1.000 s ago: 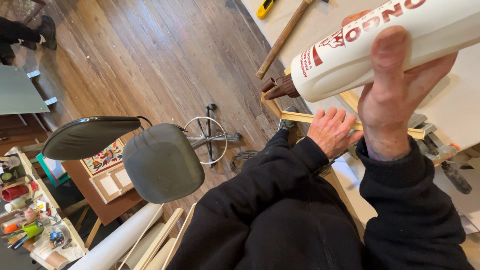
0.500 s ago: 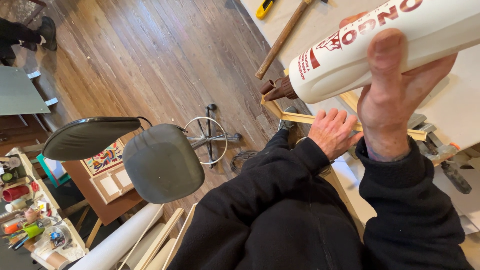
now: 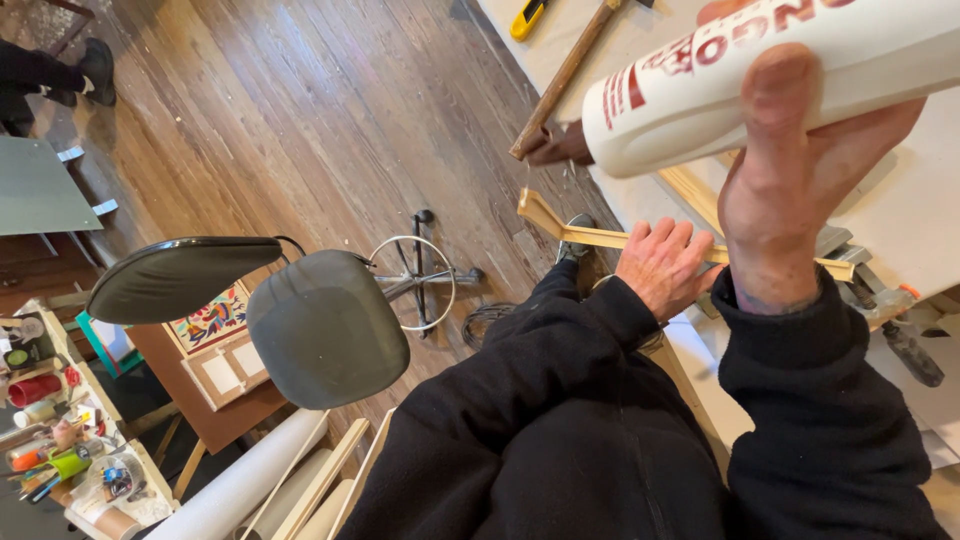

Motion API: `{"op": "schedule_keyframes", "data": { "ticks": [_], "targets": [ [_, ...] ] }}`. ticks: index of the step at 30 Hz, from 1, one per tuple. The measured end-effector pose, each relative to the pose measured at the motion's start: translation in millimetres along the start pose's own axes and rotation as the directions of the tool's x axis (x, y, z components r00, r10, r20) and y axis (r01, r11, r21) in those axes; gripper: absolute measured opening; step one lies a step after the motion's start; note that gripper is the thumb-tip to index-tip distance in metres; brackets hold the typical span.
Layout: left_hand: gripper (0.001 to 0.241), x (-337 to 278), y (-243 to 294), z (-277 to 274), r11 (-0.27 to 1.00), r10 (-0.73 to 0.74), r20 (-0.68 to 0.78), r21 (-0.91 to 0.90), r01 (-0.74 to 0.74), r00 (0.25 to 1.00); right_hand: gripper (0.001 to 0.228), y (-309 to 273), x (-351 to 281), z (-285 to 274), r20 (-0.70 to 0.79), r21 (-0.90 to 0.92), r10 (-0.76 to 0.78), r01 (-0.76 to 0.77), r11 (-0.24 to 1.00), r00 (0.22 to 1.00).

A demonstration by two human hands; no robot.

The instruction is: The person assembles a wooden picture frame corner. They pick up a mitered wood strip, apply wood glue from a bottle to the joint, fit the pieces together in a corner clamp on the workbench, tighten the clamp, tap the joint with a hammer, then release the clamp and apply glue to another strip.

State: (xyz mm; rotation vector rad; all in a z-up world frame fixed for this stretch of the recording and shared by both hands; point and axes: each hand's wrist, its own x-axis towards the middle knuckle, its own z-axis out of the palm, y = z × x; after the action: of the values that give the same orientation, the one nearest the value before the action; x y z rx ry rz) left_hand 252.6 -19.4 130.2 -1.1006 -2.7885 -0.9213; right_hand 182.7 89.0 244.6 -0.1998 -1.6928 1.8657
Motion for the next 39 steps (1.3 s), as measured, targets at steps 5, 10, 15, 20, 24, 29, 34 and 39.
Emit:
{"op": "schedule_keyframes", "data": {
  "ticks": [5, 10, 15, 20, 24, 29, 34, 39],
  "targets": [
    [0.028, 14.3, -23.3, -15.1, 0.996, -0.054, -0.033, -0.069, 0.052, 0.998, 0.064, -8.9, 10.6, -14.9, -0.102, 0.151, 0.038, -0.022, 0.988, 0.994],
    [0.055, 56.0, -106.4, -12.3, 0.995, -0.044, -0.045, -0.089, 0.040, 0.998, 0.063, -49.8, 18.5, -38.4, -0.013, 0.184, 0.114, -0.110, 0.977, 0.993],
    [0.057, 125.9, -197.8, 38.4, 1.000, -0.015, -0.089, -0.025, 0.013, 0.996, 0.053, -40.2, 7.8, -91.3, -0.227, 0.442, 0.296, -0.173, 0.880, 0.928],
    [0.060, 168.7, -219.0, 90.6, 0.997, 0.058, -0.114, 0.063, -0.051, 0.992, 0.053, -27.8, -30.0, -143.6, -0.337, 0.497, 0.397, -0.197, 0.845, 0.854],
    [0.067, 183.1, -217.7, 121.2, 0.988, -0.052, -0.077, 0.143, 0.062, 0.996, 0.058, -28.2, -55.2, -158.0, -0.432, 0.461, 0.452, -0.240, 0.855, 0.780],
    [0.066, 193.7, -221.1, 144.5, 0.989, -0.084, -0.092, 0.117, 0.095, 0.992, 0.053, -25.2, -62.4, -159.3, -0.455, 0.463, 0.478, -0.259, 0.848, 0.751],
    [0.065, 195.0, -221.6, 149.1, 0.993, -0.100, -0.121, 0.054, 0.107, 0.988, 0.058, -14.4, -67.9, -160.0, -0.464, 0.467, 0.436, -0.205, 0.860, 0.771],
    [0.061, 195.0, -222.6, 155.4, 0.982, -0.141, -0.143, 0.106, 0.157, 0.980, 0.069, -13.9, -64.1, -157.0, -0.420, 0.359, 0.378, -0.231, 0.904, 0.825]
  ]
}}
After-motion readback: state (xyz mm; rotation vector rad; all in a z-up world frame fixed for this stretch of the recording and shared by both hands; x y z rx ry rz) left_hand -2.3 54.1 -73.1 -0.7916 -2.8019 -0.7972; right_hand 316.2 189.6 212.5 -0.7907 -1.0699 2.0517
